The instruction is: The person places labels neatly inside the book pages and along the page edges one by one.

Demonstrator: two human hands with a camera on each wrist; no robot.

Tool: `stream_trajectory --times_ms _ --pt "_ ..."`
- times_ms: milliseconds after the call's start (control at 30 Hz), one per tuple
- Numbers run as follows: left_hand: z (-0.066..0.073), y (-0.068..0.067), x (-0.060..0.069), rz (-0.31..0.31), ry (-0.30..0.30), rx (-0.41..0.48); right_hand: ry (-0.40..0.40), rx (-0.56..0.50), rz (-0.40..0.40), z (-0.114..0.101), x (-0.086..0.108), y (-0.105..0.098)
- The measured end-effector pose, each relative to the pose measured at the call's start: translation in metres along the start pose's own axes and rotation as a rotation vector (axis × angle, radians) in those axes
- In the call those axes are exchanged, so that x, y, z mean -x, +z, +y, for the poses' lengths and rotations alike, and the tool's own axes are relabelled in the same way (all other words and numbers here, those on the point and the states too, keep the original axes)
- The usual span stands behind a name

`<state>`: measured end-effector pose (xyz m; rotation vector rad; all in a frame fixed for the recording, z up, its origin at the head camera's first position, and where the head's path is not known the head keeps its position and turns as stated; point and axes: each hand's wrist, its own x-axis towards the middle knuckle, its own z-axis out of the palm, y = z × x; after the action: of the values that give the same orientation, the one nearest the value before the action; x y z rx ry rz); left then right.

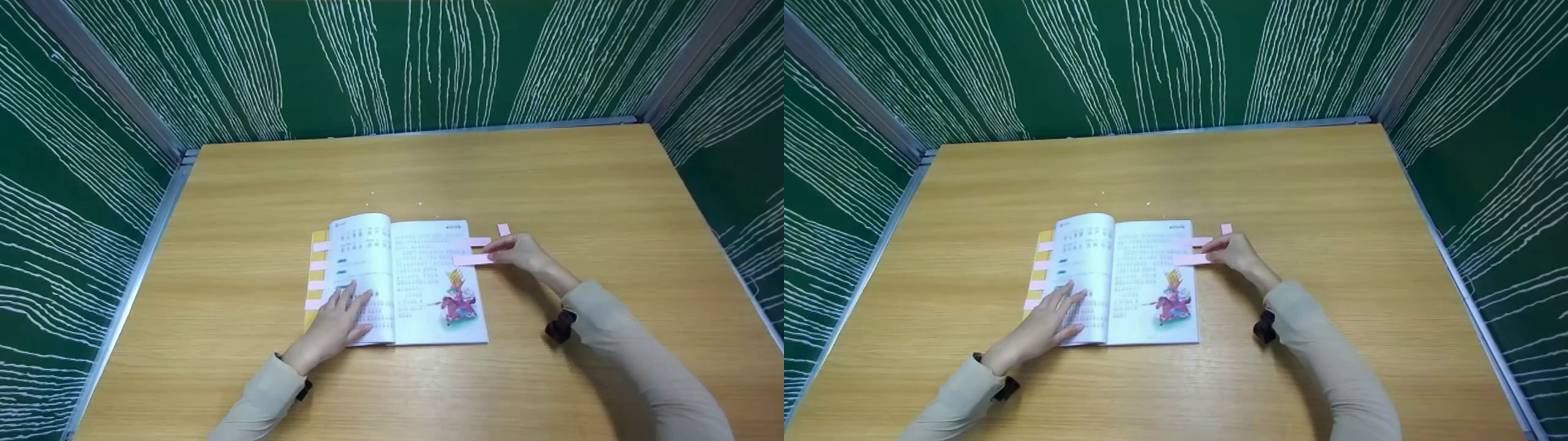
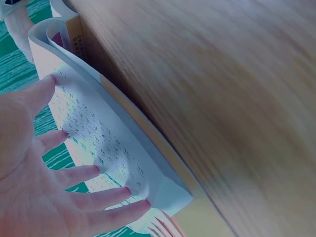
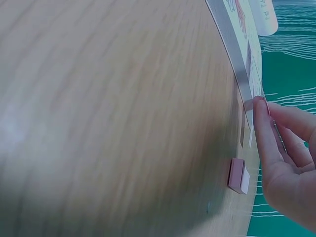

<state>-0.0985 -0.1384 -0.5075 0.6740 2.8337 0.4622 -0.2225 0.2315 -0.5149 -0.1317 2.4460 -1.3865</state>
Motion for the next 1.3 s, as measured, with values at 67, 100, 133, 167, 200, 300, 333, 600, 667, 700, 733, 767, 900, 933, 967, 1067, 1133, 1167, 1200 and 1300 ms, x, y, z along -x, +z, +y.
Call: stream_trajectory --times_ms 67,100,133,167,200,300,333,600,667,700,733,767,900,933,967,1067,1133,1167,1200,1300 --pt "0.0001 -0.0002 0.0000 -0.003 -0.002 -0.002 -0.006 -0.002 -0.003 0.0007 -0.0005 0.0005" --pt "0.0001 -0.0002 0.0001 -0.004 -0.002 -0.002 -0.006 -0.003 -0.004 0.0008 -0.0005 0.0009" --pt "-0.0001 -0.0001 0.0001 -0.007 -0.004 -0.003 -0.007 -0.001 -0.004 0.0009 -0.0005 0.0012" --pt "0.0001 -0.0002 0.0001 -0.007 -0.003 -0.002 -0.010 0.004 -0.005 0.0009 -0.0005 0.0012" --pt "0.0001 -0.0002 0.0001 -0.008 -0.004 -0.002 -0.017 0.012 -0.006 0.0010 -0.0006 0.0013" --pt "0.0004 -0.0004 0.0004 -0.006 -0.002 -0.001 -0.034 0.031 -0.007 0.0012 -0.0008 0.0019" --pt "0.0006 -0.0006 0.0004 -0.007 -0.003 0.002 -0.039 0.037 -0.007 0.0014 -0.0009 0.0021" --pt "0.0017 -0.0009 0.0008 -0.008 -0.013 -0.002 -0.063 0.050 0.006 0.0022 -0.0007 0.0038" --pt "0.0015 -0.0006 0.0007 -0.006 -0.010 -0.008 -0.077 0.055 0.005 0.0027 -0.0006 0.0037" --pt "0.0013 -0.0004 0.0007 -0.006 -0.009 -0.011 -0.085 0.059 0.004 0.0028 -0.0006 0.0037" --pt "0.0013 -0.0003 0.0008 -0.005 -0.008 -0.012 -0.087 0.065 0.003 0.0031 -0.0007 0.0036" --pt "0.0013 -0.0001 0.0009 -0.002 -0.004 -0.013 -0.088 0.068 0.002 0.0033 -0.0008 0.0036" --pt "0.0013 0.0001 0.0012 0.000 -0.004 -0.018 -0.093 0.098 0.005 0.0032 -0.0006 0.0033" --pt "0.0015 -0.0001 0.0011 0.001 -0.004 -0.018 -0.093 0.108 0.009 0.0030 -0.0004 0.0031" --pt "0.0017 -0.0001 0.0011 0.000 -0.004 -0.017 -0.097 0.116 0.015 0.0027 0.0000 0.0030" --pt "0.0022 -0.0007 0.0009 -0.006 -0.011 -0.014 -0.118 0.139 0.035 0.0021 0.0016 0.0027" --pt "0.0024 -0.0011 0.0008 -0.009 -0.016 -0.010 -0.122 0.145 0.055 0.0013 0.0029 0.0025" --pt "0.0024 -0.0012 0.0007 -0.010 -0.017 -0.010 -0.130 0.152 0.065 0.0010 0.0034 0.0026" --pt "0.0024 -0.0013 0.0006 -0.012 -0.020 -0.010 -0.144 0.163 0.076 0.0008 0.0039 0.0027" --pt "0.0023 -0.0016 0.0003 -0.019 -0.029 -0.010 -0.202 0.205 0.116 -0.0002 0.0060 0.0038"
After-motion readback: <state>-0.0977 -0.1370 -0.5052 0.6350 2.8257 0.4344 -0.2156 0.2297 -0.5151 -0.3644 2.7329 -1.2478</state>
